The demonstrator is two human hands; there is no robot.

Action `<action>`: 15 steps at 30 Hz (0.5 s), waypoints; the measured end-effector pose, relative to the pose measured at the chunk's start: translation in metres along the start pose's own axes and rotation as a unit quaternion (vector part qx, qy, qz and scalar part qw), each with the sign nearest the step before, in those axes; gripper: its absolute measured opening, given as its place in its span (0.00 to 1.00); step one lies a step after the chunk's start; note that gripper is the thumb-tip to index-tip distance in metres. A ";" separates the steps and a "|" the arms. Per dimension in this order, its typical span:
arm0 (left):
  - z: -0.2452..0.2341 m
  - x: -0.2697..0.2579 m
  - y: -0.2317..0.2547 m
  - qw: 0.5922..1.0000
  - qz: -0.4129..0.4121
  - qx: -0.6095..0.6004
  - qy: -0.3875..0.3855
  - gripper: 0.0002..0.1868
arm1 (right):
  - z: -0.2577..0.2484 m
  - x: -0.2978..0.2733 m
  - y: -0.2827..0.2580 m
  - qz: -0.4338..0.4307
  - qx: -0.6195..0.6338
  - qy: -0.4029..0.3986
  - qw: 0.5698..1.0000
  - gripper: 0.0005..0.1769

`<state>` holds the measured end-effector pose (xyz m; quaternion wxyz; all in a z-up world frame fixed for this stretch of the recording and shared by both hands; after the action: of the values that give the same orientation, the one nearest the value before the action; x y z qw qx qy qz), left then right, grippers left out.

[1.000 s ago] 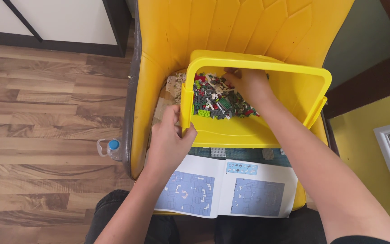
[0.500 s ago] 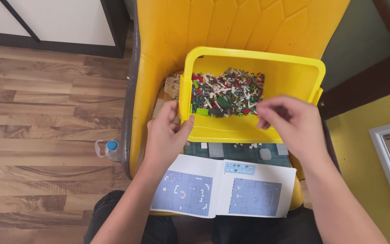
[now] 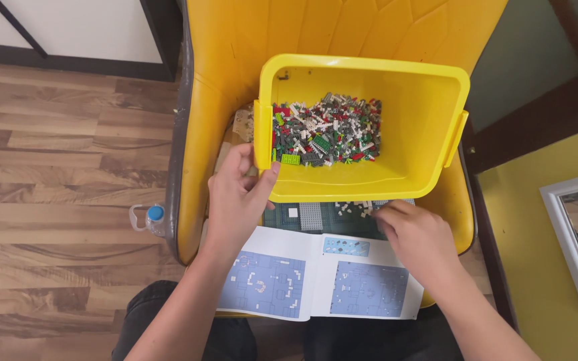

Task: Assembling a toy set by finding specific plastic bricks in a bucket and placing them on a baseplate according to instructions.

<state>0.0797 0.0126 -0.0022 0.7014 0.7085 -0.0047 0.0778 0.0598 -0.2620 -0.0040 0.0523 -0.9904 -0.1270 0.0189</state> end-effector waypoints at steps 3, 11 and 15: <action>0.002 -0.001 0.002 1.000 0.000 -0.001 0.003 0.23 | 0.008 0.002 -0.001 -0.020 -0.121 0.050 0.991 0.10; 0.005 -0.002 0.002 1.000 -0.002 0.007 0.005 0.23 | 0.029 0.010 0.013 -0.027 -0.169 0.108 0.979 0.09; 0.004 -0.003 0.003 1.000 0.000 -0.001 0.006 0.24 | 0.040 0.017 0.023 -0.016 -0.157 0.089 0.984 0.10</action>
<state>0.0771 0.0083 0.0009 0.7020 0.7075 -0.0009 0.0817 0.0798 -0.2762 -0.0470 -0.0923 -0.9819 -0.1388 -0.0899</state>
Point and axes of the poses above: each hand's wrist, its own x-axis towards the middle knuckle, its own z-axis out of the palm, y = z × x, the point moved 7 cm from there along x, towards the middle knuckle, and after that the axes turned 5 degrees about z, right-handed, at the moved point
